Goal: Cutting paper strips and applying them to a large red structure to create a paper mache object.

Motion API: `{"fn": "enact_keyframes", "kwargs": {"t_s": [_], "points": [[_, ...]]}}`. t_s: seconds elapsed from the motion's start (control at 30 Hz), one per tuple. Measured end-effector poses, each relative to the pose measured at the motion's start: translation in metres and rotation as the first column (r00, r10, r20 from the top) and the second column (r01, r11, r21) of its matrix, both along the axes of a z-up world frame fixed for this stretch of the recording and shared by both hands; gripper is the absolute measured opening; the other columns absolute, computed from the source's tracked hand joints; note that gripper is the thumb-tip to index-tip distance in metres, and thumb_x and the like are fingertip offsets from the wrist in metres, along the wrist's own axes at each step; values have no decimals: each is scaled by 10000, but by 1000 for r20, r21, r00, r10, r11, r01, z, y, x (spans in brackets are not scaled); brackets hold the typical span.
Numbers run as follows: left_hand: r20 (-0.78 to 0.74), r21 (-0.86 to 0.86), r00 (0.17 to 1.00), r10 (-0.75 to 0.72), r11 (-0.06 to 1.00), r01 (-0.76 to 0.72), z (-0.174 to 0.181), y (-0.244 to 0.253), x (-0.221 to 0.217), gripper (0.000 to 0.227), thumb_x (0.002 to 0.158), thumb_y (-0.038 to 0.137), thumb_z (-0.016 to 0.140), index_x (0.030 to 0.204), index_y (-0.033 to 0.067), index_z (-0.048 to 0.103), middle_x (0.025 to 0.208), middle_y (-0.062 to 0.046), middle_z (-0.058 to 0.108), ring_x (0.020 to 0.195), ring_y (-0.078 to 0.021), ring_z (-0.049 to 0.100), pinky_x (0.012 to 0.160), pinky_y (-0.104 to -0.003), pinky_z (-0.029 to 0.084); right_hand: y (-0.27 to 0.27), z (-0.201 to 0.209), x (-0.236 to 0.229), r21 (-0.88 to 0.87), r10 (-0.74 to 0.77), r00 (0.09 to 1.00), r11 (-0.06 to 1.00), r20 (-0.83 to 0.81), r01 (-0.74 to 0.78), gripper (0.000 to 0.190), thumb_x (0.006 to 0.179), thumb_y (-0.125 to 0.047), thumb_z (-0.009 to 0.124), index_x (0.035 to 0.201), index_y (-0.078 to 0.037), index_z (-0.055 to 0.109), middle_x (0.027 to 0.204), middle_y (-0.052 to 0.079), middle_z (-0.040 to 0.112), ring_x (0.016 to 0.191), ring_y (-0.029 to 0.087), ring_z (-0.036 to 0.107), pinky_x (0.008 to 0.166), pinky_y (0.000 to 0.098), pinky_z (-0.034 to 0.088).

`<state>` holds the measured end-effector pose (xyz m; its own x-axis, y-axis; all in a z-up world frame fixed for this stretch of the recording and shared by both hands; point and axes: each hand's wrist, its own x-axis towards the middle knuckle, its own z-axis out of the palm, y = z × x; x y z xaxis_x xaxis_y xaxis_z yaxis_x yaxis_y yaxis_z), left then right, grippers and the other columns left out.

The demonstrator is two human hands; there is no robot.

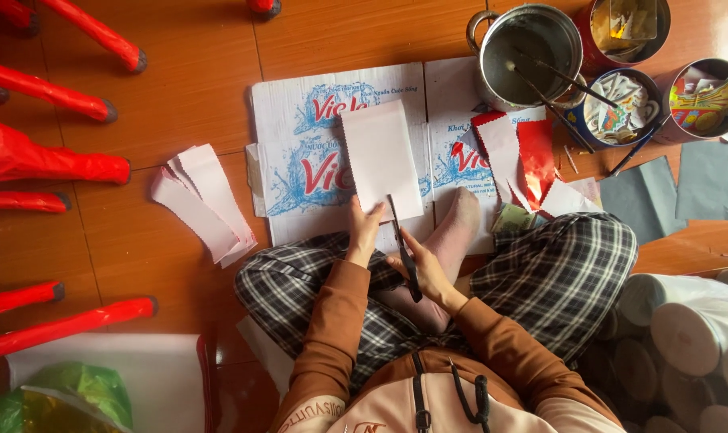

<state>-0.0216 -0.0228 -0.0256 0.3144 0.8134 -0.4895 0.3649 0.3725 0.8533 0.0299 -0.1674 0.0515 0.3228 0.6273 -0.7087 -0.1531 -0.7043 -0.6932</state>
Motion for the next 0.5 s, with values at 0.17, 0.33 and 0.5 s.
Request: {"fn": "enact_keyframes", "kwargs": {"t_s": [0.17,0.33,0.5], "points": [[101,-103,993,54,994,-43,-17,9,-8,655,786,93,812,1339,-24,480,1212,-210,522,1133,-314,579,786,-414,596,15,48,14,35,-56,990,997,-127,61,804,821,-372,781,1517,-241,400,663,142,701,674,252,724,642,382,592],[-15,-41,999,-41,998,41,1,7,-10,874,739,211,865,1430,-71,410,1392,-329,452,1338,-401,455,1090,-453,409,32,9,17,90,-162,956,978,-244,189,808,849,-345,787,1521,-223,356,620,190,680,532,292,700,441,376,590],[77,-154,996,37,988,-25,-1,8,-10,795,786,62,812,1434,-82,374,1320,-317,479,1141,-381,596,806,-428,604,29,-47,4,111,-191,972,972,-139,207,772,868,-311,775,1504,-117,383,595,166,647,491,238,663,408,337,556]]}}
